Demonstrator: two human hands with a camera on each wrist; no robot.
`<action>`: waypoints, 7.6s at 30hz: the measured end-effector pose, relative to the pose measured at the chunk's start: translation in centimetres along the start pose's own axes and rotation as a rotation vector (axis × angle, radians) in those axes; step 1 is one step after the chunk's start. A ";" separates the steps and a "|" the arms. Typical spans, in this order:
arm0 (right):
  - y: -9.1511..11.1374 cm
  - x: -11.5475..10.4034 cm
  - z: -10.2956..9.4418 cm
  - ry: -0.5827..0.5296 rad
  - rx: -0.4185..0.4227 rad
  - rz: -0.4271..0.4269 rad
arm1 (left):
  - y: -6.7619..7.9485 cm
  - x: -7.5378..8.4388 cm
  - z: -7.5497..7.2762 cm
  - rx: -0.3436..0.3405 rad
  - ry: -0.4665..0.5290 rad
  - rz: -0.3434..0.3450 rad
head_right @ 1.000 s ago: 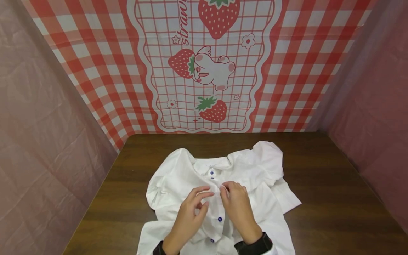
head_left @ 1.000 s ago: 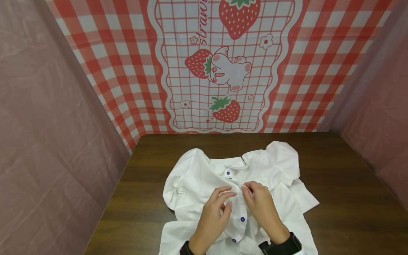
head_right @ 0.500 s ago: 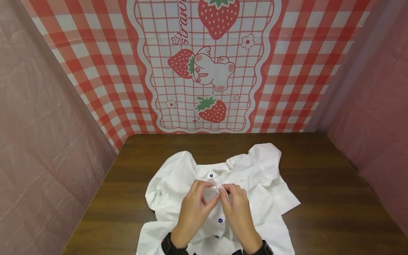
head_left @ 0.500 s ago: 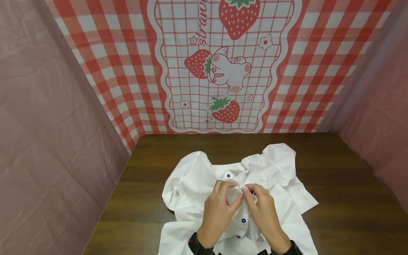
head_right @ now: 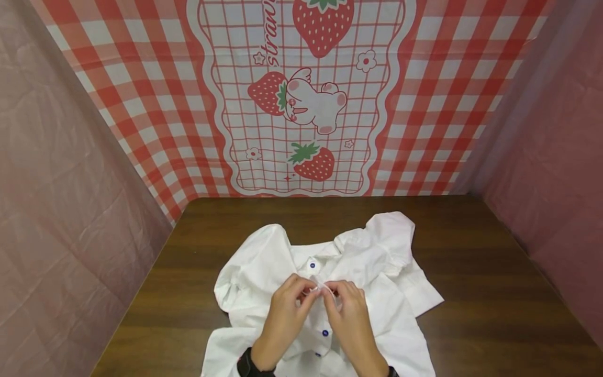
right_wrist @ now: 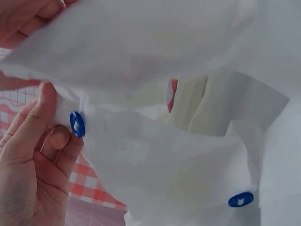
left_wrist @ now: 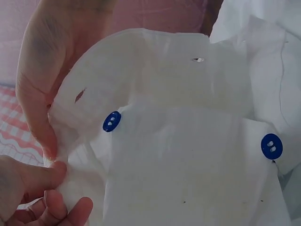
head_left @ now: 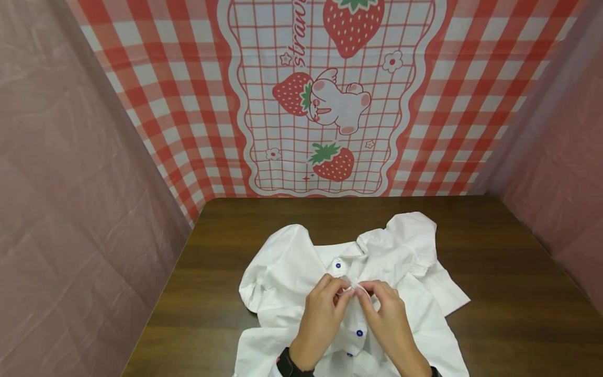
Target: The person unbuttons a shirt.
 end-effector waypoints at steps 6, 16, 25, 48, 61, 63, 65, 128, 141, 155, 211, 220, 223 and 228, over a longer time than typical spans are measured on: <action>0.1 0.0 0.2 0.030 -0.058 -0.007 | 0.1 0.0 -0.1 0.002 -0.003 0.017; -0.4 -0.8 -0.2 0.134 -0.078 -0.192 | 0.3 0.0 -0.2 -0.022 0.016 0.027; -0.5 -0.6 -0.3 0.105 -0.083 -0.211 | 0.5 0.1 -0.2 -0.009 -0.001 0.086; -0.3 0.6 0.0 0.149 -0.083 -0.092 | 1.0 -0.1 -0.3 0.025 0.151 0.168; -0.2 0.8 -0.4 0.163 -0.107 -0.055 | 1.7 -0.6 -0.4 -0.053 0.170 0.134; -0.1 0.9 -0.6 0.174 -0.127 -0.034 | 1.9 -0.7 -0.4 -0.059 0.171 0.128; 0.0 1.1 -0.9 0.185 -0.155 -0.006 | 2.1 -0.9 -0.5 -0.064 0.169 0.123; 0.8 1.9 4.4 0.502 -0.491 -0.133 | 7.2 -2.2 0.1 -0.151 0.142 0.190; -0.3 1.5 3.1 0.390 -0.274 -0.188 | 5.0 -1.1 -1.0 -0.139 0.195 0.123; -1.6 -0.1 0.3 0.200 -0.018 -0.320 | 1.5 0.1 -1.7 -0.017 0.160 0.017; 0.3 0.0 -1.9 0.098 -0.003 -0.266 | 0.9 0.9 -1.4 -0.071 0.039 0.078; 0.3 -0.2 -2.1 0.108 -0.033 -0.250 | 1.1 0.6 -1.4 -0.096 0.053 0.053; 0.3 -0.1 -2.3 0.115 -0.042 -0.232 | 1.2 0.6 -1.5 -0.097 0.057 0.056; 0.7 0.4 -2.7 0.144 -0.067 -0.193 | 1.6 0.3 -1.6 -0.063 0.065 0.078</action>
Point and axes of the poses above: each hand's wrist, its own y-axis away from the middle knuckle, its own z-axis out of the palm, x = y × z, the point moved 4 cm from there along -y, towards the middle knuckle, and after that the axes turned 8 degrees about -y, right-handed, at the moved point
